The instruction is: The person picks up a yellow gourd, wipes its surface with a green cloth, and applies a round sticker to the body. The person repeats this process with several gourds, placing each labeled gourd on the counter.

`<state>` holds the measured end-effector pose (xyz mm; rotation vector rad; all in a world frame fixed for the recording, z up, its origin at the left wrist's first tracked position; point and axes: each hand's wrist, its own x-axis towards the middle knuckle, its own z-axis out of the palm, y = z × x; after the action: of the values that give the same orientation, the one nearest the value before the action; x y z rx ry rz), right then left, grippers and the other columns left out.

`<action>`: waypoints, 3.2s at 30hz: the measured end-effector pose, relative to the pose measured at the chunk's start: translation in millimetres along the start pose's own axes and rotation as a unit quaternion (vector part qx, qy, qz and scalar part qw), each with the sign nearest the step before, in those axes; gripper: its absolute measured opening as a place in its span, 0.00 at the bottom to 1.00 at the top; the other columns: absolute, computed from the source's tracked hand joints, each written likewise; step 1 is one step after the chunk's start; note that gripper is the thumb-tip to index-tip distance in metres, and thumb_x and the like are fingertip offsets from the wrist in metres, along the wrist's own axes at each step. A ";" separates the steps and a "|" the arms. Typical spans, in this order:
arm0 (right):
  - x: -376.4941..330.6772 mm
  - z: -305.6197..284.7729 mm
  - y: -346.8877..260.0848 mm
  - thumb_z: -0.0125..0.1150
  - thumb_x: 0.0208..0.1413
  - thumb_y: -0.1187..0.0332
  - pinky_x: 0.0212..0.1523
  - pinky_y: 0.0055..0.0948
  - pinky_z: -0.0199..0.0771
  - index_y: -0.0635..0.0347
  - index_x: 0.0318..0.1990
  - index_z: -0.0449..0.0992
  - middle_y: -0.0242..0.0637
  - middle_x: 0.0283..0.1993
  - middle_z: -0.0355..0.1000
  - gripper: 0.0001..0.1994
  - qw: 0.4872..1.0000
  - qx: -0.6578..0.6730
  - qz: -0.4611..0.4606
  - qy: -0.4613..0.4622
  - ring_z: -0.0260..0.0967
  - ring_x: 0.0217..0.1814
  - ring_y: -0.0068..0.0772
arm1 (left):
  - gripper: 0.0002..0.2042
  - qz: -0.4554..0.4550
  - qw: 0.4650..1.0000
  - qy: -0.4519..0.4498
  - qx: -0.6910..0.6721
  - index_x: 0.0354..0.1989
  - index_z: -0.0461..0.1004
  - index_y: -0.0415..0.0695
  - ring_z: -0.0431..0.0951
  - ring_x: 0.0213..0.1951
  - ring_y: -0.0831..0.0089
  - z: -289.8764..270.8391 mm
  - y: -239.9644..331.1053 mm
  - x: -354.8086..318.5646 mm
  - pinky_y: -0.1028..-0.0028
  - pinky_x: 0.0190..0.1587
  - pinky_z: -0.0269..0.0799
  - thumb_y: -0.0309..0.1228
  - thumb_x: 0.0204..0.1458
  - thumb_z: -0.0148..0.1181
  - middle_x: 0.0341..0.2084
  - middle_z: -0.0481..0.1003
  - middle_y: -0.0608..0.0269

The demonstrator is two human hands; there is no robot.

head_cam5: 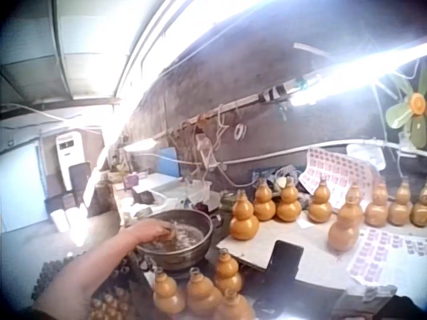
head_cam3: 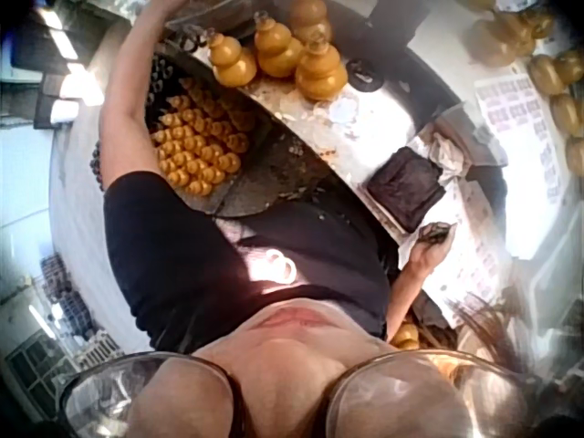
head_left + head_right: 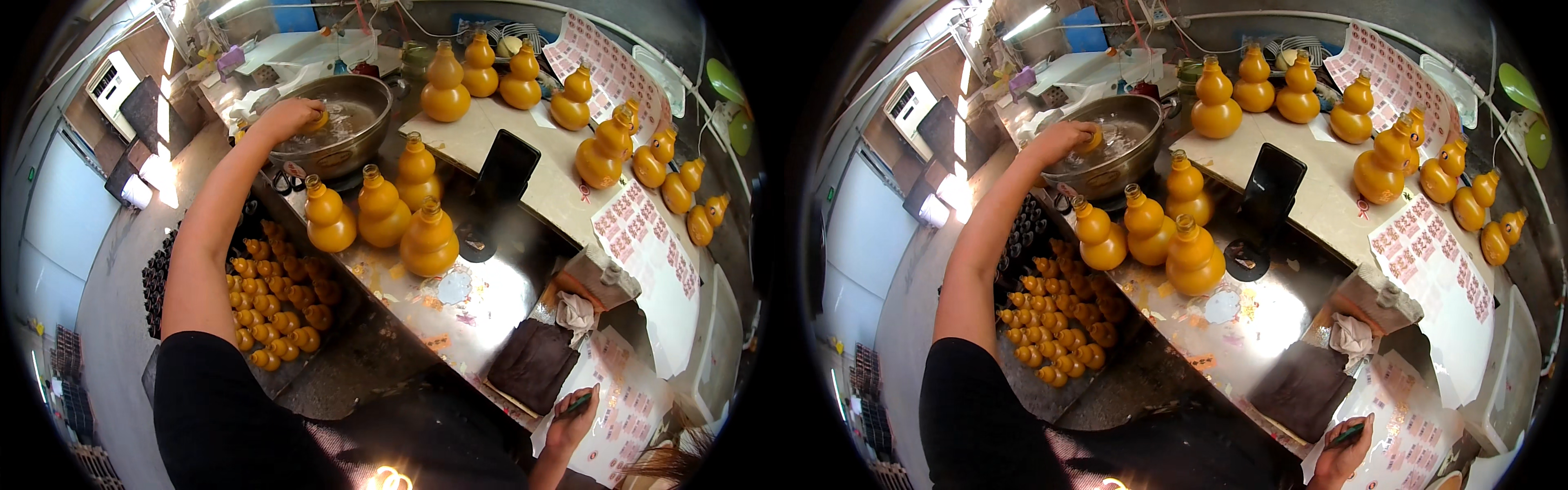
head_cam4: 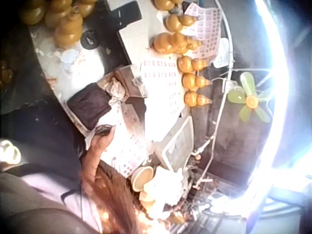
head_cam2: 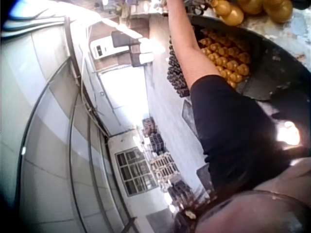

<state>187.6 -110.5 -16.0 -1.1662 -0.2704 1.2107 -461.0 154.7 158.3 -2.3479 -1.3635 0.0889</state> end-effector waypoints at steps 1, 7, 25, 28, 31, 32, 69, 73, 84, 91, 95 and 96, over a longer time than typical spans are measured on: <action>0.0 2.1 0.8 0.47 0.64 0.52 0.17 0.23 0.50 0.52 0.23 0.62 0.27 0.17 0.55 0.20 1.000 0.005 0.007 0.002 0.53 0.15 0.21 | 0.08 0.018 1.000 -0.010 0.003 0.33 0.76 0.38 0.76 0.42 0.55 3.9 -4.0 -0.8 0.64 0.41 0.73 0.21 0.44 0.54 0.45 0.74 0.60; -1.3 6.9 2.4 0.48 0.64 0.51 0.17 0.24 0.50 0.52 0.23 0.63 0.26 0.17 0.55 0.20 1.000 -0.006 0.002 0.005 0.52 0.15 0.20 | 0.08 -0.031 0.999 0.000 0.014 0.34 0.76 0.43 0.77 0.39 0.57 12.2 -16.1 -4.2 0.64 0.41 0.73 0.30 0.48 0.56 0.36 0.74 0.61; -1.0 -16.2 3.0 0.50 0.62 0.56 0.19 0.24 0.55 0.48 0.26 0.66 0.23 0.19 0.59 0.14 0.999 0.030 0.030 0.018 0.56 0.18 0.19 | 0.11 -0.288 0.948 0.133 -0.013 0.38 0.71 0.38 0.73 0.42 0.44 43.2 -78.2 -22.6 0.53 0.42 0.68 0.32 0.51 0.57 0.37 0.74 0.42; 7.0 -13.7 6.5 0.51 0.62 0.54 0.19 0.24 0.55 0.50 0.24 0.65 0.26 0.17 0.57 0.16 0.999 0.012 0.010 0.039 0.55 0.16 0.24 | 0.10 -0.290 0.945 0.144 -0.044 0.41 0.70 0.39 0.73 0.41 0.50 10.6 -77.2 -64.2 0.60 0.44 0.68 0.33 0.56 0.55 0.36 0.72 0.47; -3.3 -8.6 -4.1 0.48 0.64 0.58 0.22 0.26 0.62 0.56 0.24 0.67 0.32 0.19 0.62 0.17 0.999 0.018 -0.006 -0.026 0.63 0.20 0.27 | 0.11 -0.271 0.939 0.210 0.004 0.43 0.70 0.39 0.74 0.41 0.55 -31.7 -42.2 -44.6 0.65 0.46 0.68 0.33 0.58 0.55 0.37 0.73 0.49; -1.8 -11.2 -4.2 0.47 0.64 0.57 0.21 0.26 0.62 0.57 0.22 0.66 0.32 0.17 0.61 0.19 0.998 0.034 0.010 -0.050 0.62 0.19 0.28 | 0.11 -0.238 0.945 0.220 0.042 0.44 0.70 0.39 0.75 0.42 0.58 -61.7 -45.0 -47.8 0.66 0.48 0.68 0.32 0.59 0.54 0.39 0.74 0.51; 25.2 46.1 -39.6 0.65 0.52 0.52 0.50 0.27 0.70 0.65 0.60 0.68 0.45 0.53 0.73 0.33 0.897 -0.367 -0.159 -0.186 0.71 0.50 0.29 | 0.49 0.075 0.835 0.155 -0.523 0.68 0.50 0.44 0.56 0.65 0.50 -28.8 488.7 79.0 0.59 0.66 0.53 0.29 0.36 0.74 0.63 0.57 0.50; 13.1 41.4 -27.3 0.65 0.53 0.58 0.33 0.19 0.70 0.61 0.57 0.71 0.38 0.50 0.74 0.26 0.891 -0.342 -0.247 -0.169 0.69 0.34 0.17 | 0.45 0.093 0.824 0.220 -0.515 0.63 0.59 0.45 0.64 0.59 0.53 -17.8 498.6 83.6 0.60 0.62 0.60 0.29 0.32 0.78 0.58 0.63 0.52; -54.4 -123.3 -37.8 0.50 0.56 0.69 0.35 0.43 0.76 0.55 0.52 0.73 0.41 0.41 0.71 0.16 0.657 -0.674 -0.275 0.196 0.73 0.32 0.50 | 0.48 0.057 0.830 0.180 -0.525 0.68 0.52 0.46 0.60 0.62 0.56 -34.9 518.3 82.9 0.62 0.64 0.55 0.26 0.36 0.75 0.60 0.59 0.51; -95.8 -189.1 -13.4 0.58 0.53 0.71 0.31 0.31 0.70 0.60 0.46 0.73 0.34 0.30 0.69 0.12 0.795 -0.493 -0.242 0.259 0.69 0.28 0.32 | 0.46 0.051 0.811 0.172 -0.557 0.67 0.57 0.48 0.63 0.60 0.57 -28.8 519.5 81.1 0.63 0.62 0.59 0.24 0.35 0.75 0.59 0.61 0.54; -78.9 -178.5 -0.9 0.66 0.53 0.64 0.31 0.18 0.61 0.60 0.33 0.72 0.25 0.29 0.67 0.11 0.923 -0.055 -0.111 0.363 0.60 0.30 0.15 | 0.46 0.047 0.803 0.167 -0.570 0.66 0.57 0.48 0.63 0.61 0.58 -29.1 519.5 80.6 0.64 0.62 0.60 0.24 0.35 0.75 0.60 0.60 0.54; -71.6 -173.9 -0.2 0.67 0.52 0.64 0.32 0.19 0.61 0.60 0.33 0.72 0.25 0.29 0.67 0.11 0.928 -0.018 -0.081 0.363 0.60 0.31 0.15 | 0.46 0.038 0.804 0.170 -0.569 0.66 0.57 0.47 0.62 0.61 0.58 -28.7 516.0 79.7 0.64 0.62 0.60 0.24 0.35 0.75 0.60 0.60 0.54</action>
<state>282.3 -265.6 -64.3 -1.5081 0.1724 0.5685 8.5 -9.2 -3.6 -3.0478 -1.2769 -1.4406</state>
